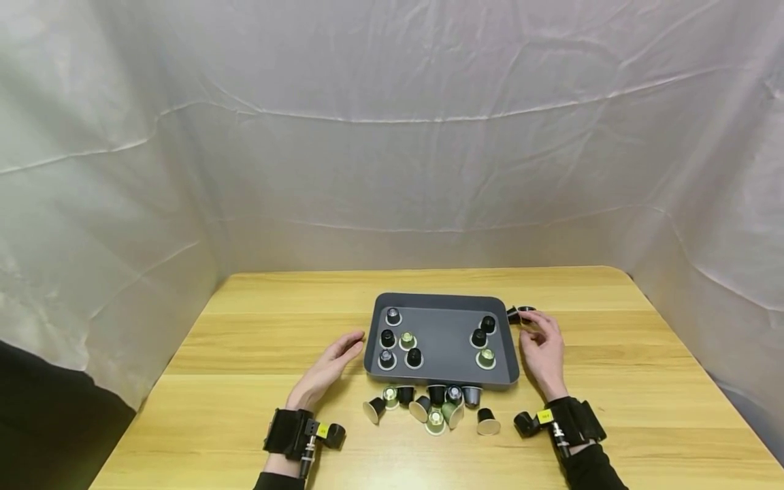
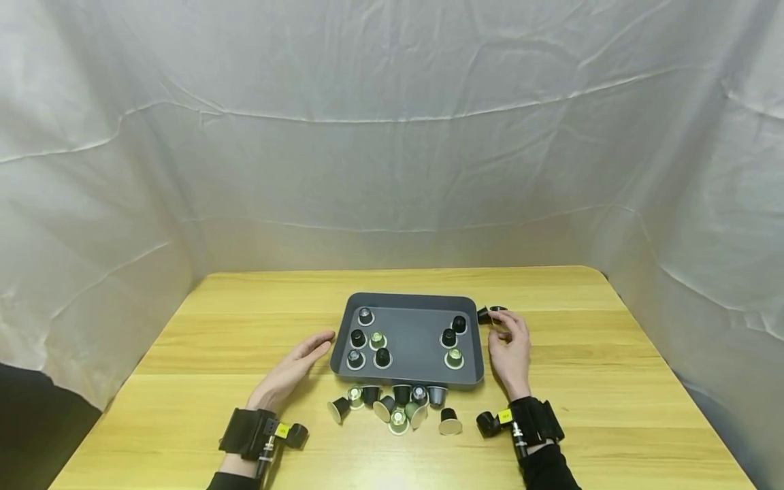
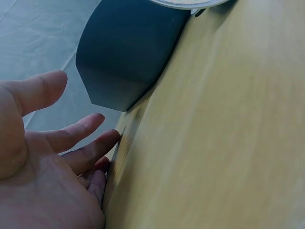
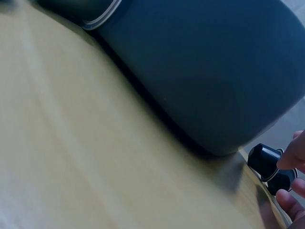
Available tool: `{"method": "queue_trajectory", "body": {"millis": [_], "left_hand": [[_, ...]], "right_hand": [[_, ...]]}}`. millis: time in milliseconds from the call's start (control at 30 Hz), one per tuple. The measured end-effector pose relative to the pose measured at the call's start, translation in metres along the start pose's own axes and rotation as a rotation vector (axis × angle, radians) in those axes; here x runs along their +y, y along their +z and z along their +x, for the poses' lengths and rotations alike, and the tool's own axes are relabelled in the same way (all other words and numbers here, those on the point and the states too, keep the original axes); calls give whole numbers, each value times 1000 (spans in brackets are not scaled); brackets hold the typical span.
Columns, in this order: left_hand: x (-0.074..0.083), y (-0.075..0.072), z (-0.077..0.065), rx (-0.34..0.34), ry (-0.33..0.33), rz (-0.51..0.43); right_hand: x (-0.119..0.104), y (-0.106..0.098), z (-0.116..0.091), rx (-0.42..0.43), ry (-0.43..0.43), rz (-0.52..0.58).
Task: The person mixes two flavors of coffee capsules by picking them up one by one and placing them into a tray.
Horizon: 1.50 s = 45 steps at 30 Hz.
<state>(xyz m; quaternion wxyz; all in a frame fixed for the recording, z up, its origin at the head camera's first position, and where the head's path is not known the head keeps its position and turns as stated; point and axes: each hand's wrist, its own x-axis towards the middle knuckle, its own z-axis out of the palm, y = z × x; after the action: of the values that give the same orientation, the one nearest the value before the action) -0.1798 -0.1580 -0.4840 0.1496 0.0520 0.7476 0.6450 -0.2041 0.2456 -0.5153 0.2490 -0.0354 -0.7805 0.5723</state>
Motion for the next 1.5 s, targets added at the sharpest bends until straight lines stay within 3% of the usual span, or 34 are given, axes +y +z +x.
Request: {"method": "queue_trajectory", "body": {"millis": [467, 867, 1500], "left_hand": [[1, 2, -1, 4, 13, 20], [1, 3, -1, 11, 21, 31], [-1, 5, 0, 36, 34, 84]], "right_hand": [[0, 0, 3, -117, 75, -74], [2, 0, 3, -176, -65, -168], [1, 2, 3, -180, -74, -253]]}}
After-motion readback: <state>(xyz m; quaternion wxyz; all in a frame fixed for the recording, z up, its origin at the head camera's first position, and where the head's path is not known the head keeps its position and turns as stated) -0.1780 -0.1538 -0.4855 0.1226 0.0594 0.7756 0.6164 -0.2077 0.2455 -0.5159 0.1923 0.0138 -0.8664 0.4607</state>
